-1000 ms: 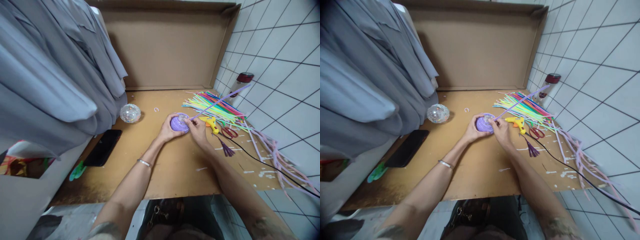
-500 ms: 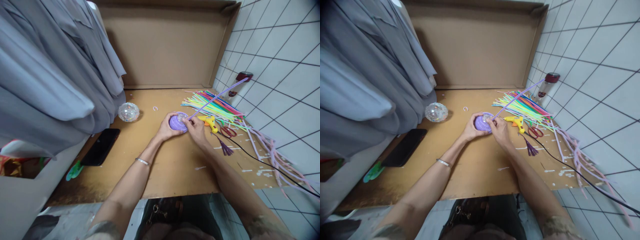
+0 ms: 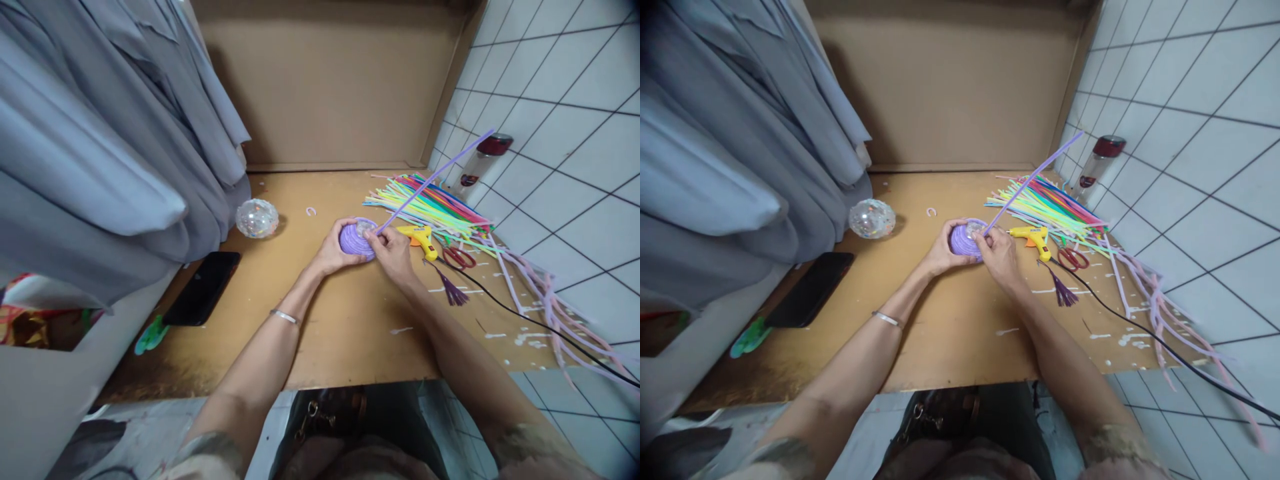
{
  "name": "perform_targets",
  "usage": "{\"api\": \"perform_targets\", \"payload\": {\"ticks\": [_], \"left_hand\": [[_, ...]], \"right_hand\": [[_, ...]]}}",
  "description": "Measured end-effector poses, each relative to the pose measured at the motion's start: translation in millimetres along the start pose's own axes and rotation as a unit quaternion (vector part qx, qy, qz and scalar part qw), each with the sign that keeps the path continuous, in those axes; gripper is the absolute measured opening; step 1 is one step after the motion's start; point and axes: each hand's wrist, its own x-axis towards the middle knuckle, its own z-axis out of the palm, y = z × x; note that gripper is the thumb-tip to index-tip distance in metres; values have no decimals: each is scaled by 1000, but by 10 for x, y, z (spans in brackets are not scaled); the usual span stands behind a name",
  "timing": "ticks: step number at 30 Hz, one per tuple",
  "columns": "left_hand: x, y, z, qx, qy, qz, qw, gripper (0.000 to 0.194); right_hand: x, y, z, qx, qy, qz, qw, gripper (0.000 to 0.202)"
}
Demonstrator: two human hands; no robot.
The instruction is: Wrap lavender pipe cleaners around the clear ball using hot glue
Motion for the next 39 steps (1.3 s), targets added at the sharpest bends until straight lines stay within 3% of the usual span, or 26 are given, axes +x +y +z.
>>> {"api": "perform_targets", "payload": {"ticks": [4, 15, 18, 24, 32, 39], "left_hand": [[-14, 8, -23, -5, -6, -7, 1000, 87], [-8, -27, -57, -41, -4, -16, 999, 61], [-18, -32, -52, -19, -9, -1, 1000, 64], [-67, 0, 16, 71, 13, 46, 996, 90], [-58, -24, 88, 83, 62, 76, 992, 78], [-45, -27, 97, 68, 76, 61, 993, 75]], "right_hand": [[-3, 8, 1, -8, 1, 1, 1000, 32], [-14, -9, 27, -7, 11, -32, 999, 33], [-19, 1, 31, -10, 14, -12, 1000, 34], [-36, 12, 40, 5, 34, 24, 999, 31], [-65, -52, 45, 55, 36, 34, 997, 36], [-55, -74, 36, 54, 14, -22, 998, 19]]}}
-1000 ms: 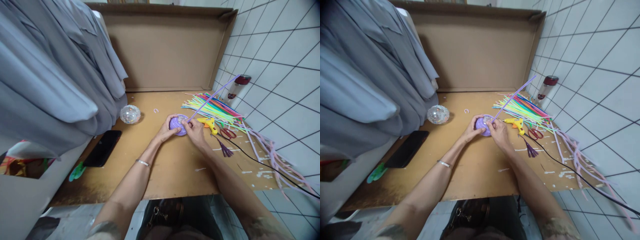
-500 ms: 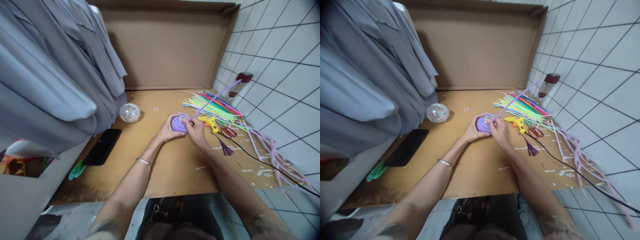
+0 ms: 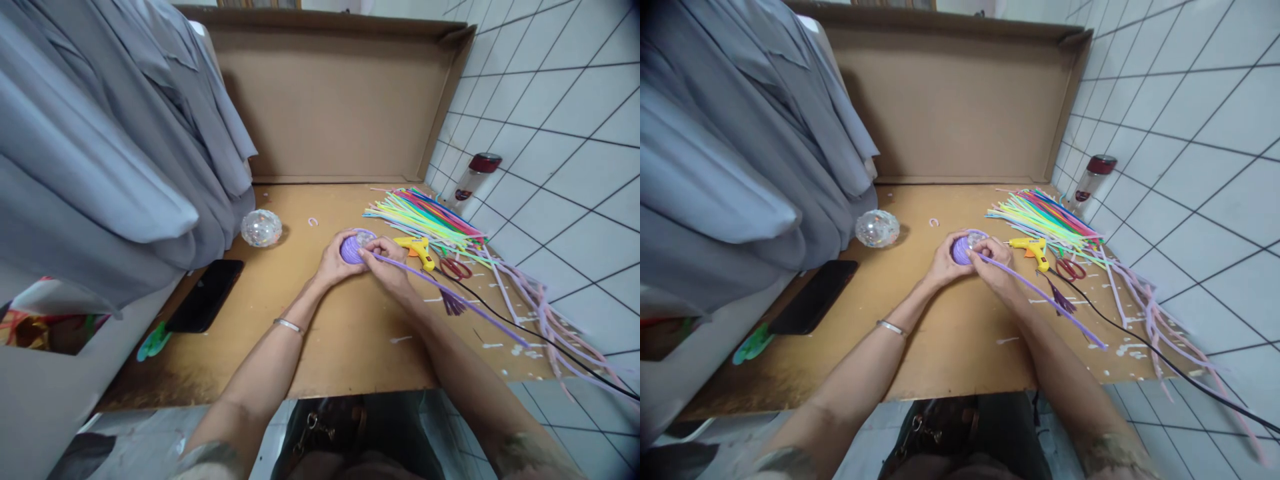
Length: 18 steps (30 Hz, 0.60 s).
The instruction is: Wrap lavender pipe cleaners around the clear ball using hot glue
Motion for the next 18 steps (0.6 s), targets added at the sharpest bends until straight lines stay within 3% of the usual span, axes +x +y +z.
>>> {"api": "perform_targets", "payload": {"ticks": [6, 12, 18], "left_hand": [[2, 14, 3, -15, 4, -17, 1000, 73], [12, -4, 8, -18, 4, -24, 1000, 75], [16, 13, 17, 13, -18, 23, 999, 72]], "right_hand": [[-5, -23, 2, -32, -27, -30, 999, 12], [-40, -54, -17, -29, -49, -47, 997, 27], [-30, 25, -44, -87, -40, -125, 988, 26]]}}
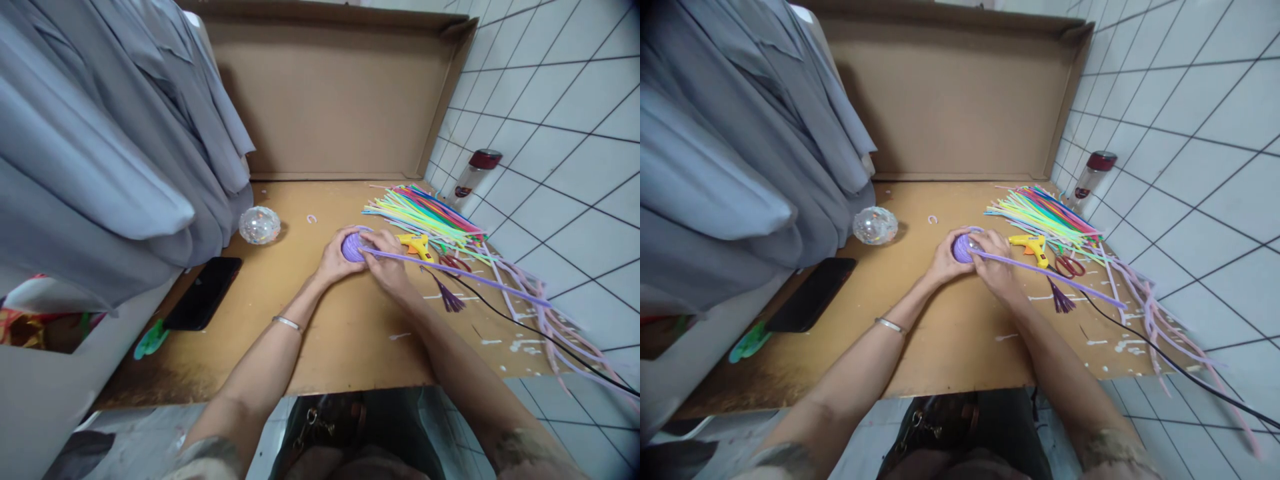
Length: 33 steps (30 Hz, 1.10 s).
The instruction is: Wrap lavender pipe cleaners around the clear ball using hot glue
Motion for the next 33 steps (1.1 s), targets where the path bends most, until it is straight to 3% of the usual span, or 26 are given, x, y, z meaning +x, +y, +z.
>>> {"api": "perform_targets", "payload": {"ticks": [10, 15, 23, 28, 33], "left_hand": [[3, 26, 17, 51, -36, 93, 994, 70], [4, 38, 19, 61, -48, 90, 993, 69], [9, 76, 23, 52, -46, 94, 993, 67], [-1, 63, 15, 35, -23, 55, 998, 63], [-4, 22, -12, -3, 22, -28, 999, 75]], "right_hand": [[17, 67, 14, -35, -2, 6, 999, 32], [16, 62, 6, -80, 12, 18, 997, 30], [39, 8, -48, -79, -16, 4, 997, 32], [36, 18, -36, -96, -28, 17, 995, 28], [30, 72, -51, -83, -27, -1, 996, 31]]}}
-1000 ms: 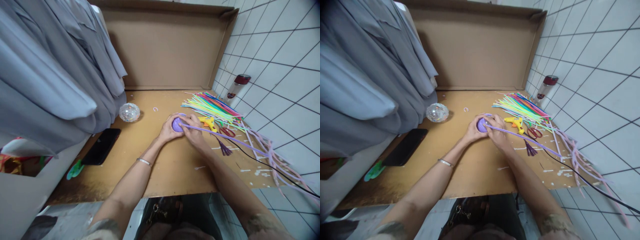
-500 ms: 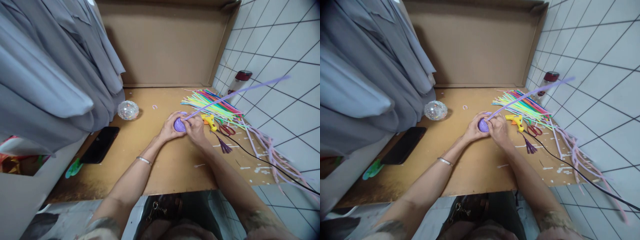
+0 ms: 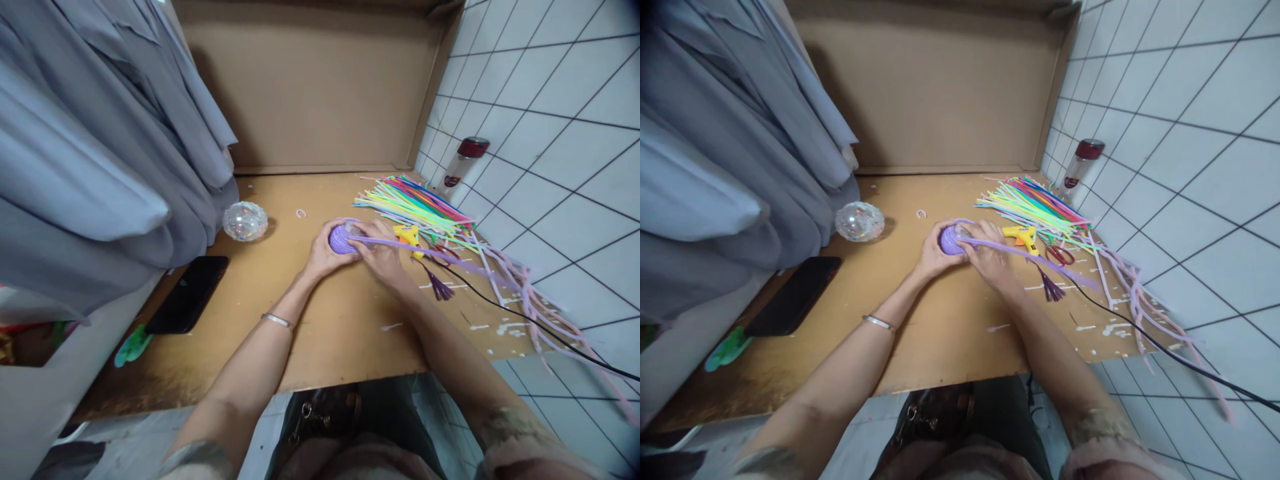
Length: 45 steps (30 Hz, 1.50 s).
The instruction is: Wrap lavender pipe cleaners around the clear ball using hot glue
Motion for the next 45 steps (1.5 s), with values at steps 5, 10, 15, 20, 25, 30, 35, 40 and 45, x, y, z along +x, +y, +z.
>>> {"api": "perform_targets", "payload": {"ticks": [5, 10, 15, 20, 25, 30, 35, 40, 45], "left_hand": [[20, -24, -17, -27, 31, -73, 996, 79], [63, -121, -45, -51, 65, -144, 986, 82], [79, -198, -81, -72, 78, -158, 982, 81], [63, -149, -99, -86, 81, -172, 978, 80], [65, -68, -105, -118, 79, -179, 974, 80], [72, -31, -117, -133, 75, -184, 971, 84], [62, -48, -122, -133, 70, -178, 973, 81], [63, -84, -100, -145, 74, -177, 971, 83], [78, -98, -76, -168, 68, -186, 966, 81]], "right_hand": [[38, 131, -70, -52, 42, 30, 997, 32], [36, 422, -130, -199, 99, 169, 960, 35], [-9, 574, -169, -306, 2, 287, 908, 51], [-3, 533, -230, -357, -65, 339, 868, 58], [17, 540, -251, -378, -110, 381, 836, 54], [28, 584, -239, -350, -111, 413, 834, 55], [39, 629, -247, -309, -81, 444, 837, 52], [83, 623, -293, -240, 20, 446, 862, 53], [263, 506, -303, -201, 67, 370, 904, 55]]}}
